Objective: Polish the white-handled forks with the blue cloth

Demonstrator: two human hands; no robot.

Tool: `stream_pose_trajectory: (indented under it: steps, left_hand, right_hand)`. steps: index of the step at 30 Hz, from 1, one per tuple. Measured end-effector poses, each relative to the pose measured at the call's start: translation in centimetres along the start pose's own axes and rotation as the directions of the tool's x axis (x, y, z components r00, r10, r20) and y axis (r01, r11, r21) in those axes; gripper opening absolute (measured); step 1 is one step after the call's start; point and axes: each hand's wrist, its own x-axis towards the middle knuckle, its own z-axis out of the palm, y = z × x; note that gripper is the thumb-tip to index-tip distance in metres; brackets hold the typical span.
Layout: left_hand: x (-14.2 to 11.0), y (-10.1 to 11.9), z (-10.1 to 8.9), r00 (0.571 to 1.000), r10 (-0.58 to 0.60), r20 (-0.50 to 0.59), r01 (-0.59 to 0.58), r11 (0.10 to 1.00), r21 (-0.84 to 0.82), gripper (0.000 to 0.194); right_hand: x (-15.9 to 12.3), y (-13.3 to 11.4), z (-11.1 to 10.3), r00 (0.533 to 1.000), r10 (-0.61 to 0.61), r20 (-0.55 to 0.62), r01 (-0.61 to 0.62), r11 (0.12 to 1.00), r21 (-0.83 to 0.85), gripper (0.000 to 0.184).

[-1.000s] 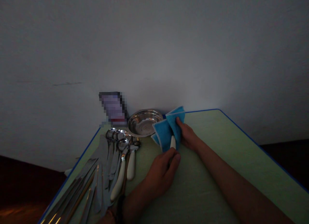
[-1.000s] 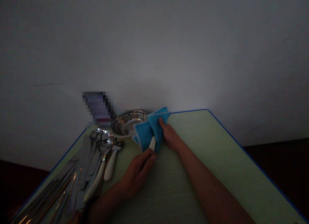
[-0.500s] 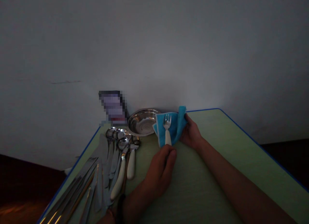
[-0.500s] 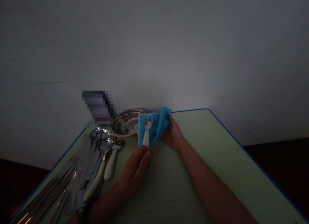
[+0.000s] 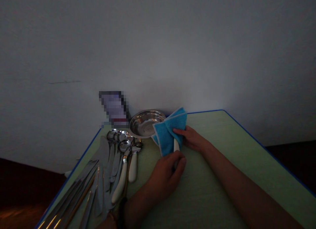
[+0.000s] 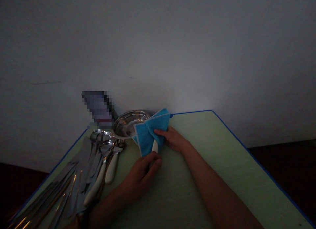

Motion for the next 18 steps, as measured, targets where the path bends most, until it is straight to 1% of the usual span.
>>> stream_pose_trajectory:
  steps: [4,7,15,18]
  left_hand:
    - [0.06,0.00,-0.05,1.000,-0.002,0.006,0.002,1.000,0.007,0.022]
    - [0.05,-0.06,-0.06,1.000,0.003,0.009,-0.003,1.000,0.005,0.022]
    - [0.02,0.03,-0.02,1.000,-0.006,0.006,0.006,1.000,0.018,0.021]
    - [0.03,0.06,0.01,1.000,-0.006,0.004,0.006,1.000,0.022,0.022]
  right_hand:
    - [0.12,0.07,0.03,0.999,-0.015,-0.038,0.016,0.999,0.031,0.018]
    - [0.18,0.14,0.00,0.998,-0.002,-0.059,0.004,0.999,0.035,0.018]
    - [0.08,-0.09,0.34,0.997,0.001,-0.077,0.003,0.999,0.049,0.015]
    - [0.16,-0.10,0.35,0.995,0.001,-0.097,0.006,0.997,0.075,0.018]
